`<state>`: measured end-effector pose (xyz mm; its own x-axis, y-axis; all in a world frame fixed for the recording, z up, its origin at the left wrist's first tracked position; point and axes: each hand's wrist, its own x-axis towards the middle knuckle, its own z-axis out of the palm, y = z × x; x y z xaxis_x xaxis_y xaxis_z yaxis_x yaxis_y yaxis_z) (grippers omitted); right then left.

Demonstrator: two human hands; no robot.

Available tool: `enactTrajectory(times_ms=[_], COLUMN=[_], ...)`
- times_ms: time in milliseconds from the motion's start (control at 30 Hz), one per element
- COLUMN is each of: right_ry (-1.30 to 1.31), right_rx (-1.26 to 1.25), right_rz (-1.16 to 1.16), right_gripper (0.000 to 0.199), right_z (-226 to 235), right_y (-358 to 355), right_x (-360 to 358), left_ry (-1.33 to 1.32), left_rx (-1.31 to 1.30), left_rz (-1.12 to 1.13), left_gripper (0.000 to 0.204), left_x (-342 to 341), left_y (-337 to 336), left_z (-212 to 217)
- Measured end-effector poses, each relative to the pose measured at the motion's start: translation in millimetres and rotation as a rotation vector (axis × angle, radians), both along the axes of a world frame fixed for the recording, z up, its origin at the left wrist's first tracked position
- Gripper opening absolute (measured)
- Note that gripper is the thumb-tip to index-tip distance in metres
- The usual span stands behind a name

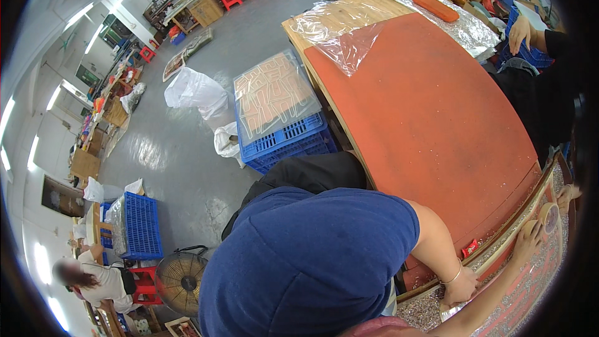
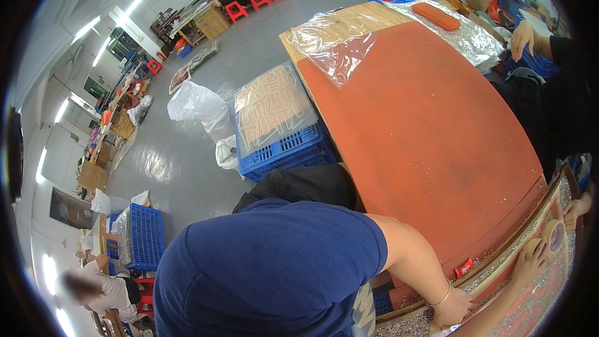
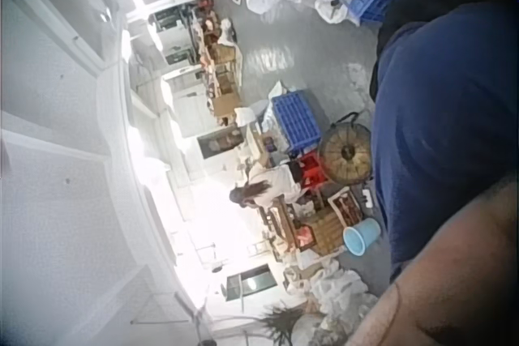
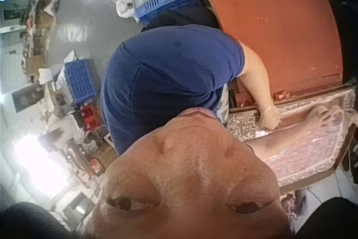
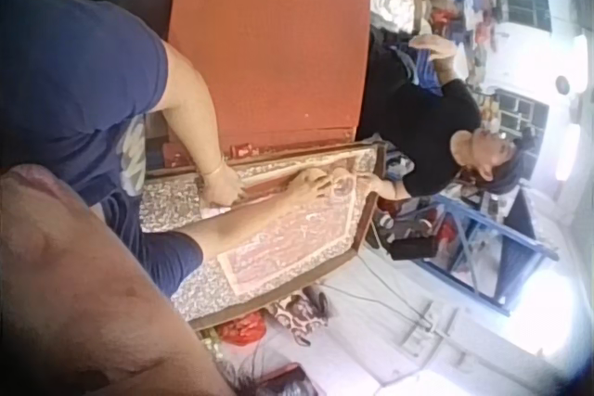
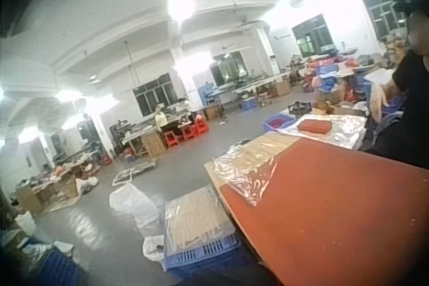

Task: Apply protective plastic film to cut shoe material components and arrange them in a frame.

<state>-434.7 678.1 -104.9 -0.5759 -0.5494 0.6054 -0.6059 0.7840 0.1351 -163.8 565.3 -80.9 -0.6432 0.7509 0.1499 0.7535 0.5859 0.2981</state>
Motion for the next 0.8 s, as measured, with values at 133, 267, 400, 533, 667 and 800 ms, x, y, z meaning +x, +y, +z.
enactTrajectory(times_ms=[133, 267, 400, 533, 667, 800], right_ry=[-0.023, -0.001, -0.025, -0.080, -0.048, -0.013], right_rx=[0.015, 0.044, 0.014, 0.056, 0.087, 0.104], right_rz=[-0.017, -0.040, -0.053, -0.080, -0.104, -0.122], right_gripper=[0.060, 0.060, 0.059, 0.059, 0.059, 0.059], right_z=[0.4, 0.6, 0.7, -1.7, -6.1, -9.5], right_y=[-0.2, -0.9, -1.0, 0.5, 2.8, 4.7], right_x=[1.9, 2.3, 1.8, -0.4, -5.1, -9.1], left_ry=[0.002, 0.009, -0.024, -0.003, 0.018, -0.018], left_rx=[-0.033, -0.054, -0.066, -0.057, -0.066, -0.028], left_rz=[-0.003, -0.007, -0.004, 0.008, -0.003, 0.022], left_gripper=[0.056, 0.052, 0.055, 0.057, 0.058, 0.057], left_x=[1.1, 2.3, 2.6, 3.0, 3.6, 2.7], left_y=[-1.9, -4.7, -4.4, -3.5, -4.3, -2.5], left_z=[4.7, 8.6, 9.3, 8.9, 8.2, 4.9])
